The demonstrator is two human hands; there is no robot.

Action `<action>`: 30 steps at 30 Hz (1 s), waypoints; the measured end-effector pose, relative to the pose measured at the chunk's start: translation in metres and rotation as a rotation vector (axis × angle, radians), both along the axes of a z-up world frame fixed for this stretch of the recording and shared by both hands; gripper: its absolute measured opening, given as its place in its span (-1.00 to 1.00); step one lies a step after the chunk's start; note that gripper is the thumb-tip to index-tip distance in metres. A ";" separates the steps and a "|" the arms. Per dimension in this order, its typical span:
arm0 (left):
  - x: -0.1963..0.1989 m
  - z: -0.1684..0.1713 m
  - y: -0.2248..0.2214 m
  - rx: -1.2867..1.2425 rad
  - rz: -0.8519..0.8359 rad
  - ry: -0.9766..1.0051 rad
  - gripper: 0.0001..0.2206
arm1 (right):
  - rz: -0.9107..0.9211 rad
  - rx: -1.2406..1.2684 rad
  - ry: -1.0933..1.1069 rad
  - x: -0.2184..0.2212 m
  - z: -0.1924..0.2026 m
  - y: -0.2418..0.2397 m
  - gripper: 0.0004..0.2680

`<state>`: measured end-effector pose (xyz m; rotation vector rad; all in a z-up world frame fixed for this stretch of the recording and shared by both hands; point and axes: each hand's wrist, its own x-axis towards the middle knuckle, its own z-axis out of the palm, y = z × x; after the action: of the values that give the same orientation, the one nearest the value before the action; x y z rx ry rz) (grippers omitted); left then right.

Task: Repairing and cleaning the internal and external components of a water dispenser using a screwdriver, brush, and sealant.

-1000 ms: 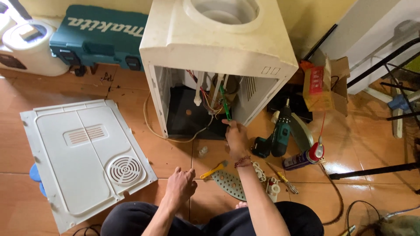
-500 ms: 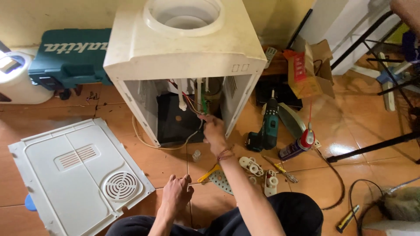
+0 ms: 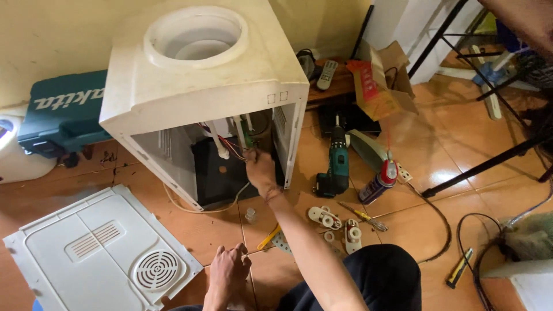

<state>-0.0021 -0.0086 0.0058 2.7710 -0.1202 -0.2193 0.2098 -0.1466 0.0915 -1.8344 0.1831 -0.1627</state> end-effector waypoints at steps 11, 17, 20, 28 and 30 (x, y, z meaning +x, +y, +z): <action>0.005 -0.004 0.000 0.022 -0.019 0.039 -0.83 | -0.133 0.354 0.039 -0.066 -0.002 -0.016 -0.76; 0.008 -0.010 0.000 0.018 -0.024 0.059 -0.82 | -0.104 0.253 0.160 -0.054 0.005 -0.013 -0.74; 0.008 0.000 -0.003 0.010 -0.011 0.070 -0.82 | -0.069 0.322 0.236 -0.038 0.015 -0.001 -0.74; 0.006 -0.007 0.000 0.035 0.014 0.090 -0.81 | -0.056 0.356 0.269 -0.036 0.024 0.047 -0.73; 0.008 0.001 -0.001 0.046 -0.003 0.150 -0.82 | -0.104 0.384 0.219 -0.038 0.020 0.050 -0.77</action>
<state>0.0057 -0.0099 0.0066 2.7877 -0.0815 -0.4336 0.1721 -0.0964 0.1112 -1.4577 0.4339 0.0038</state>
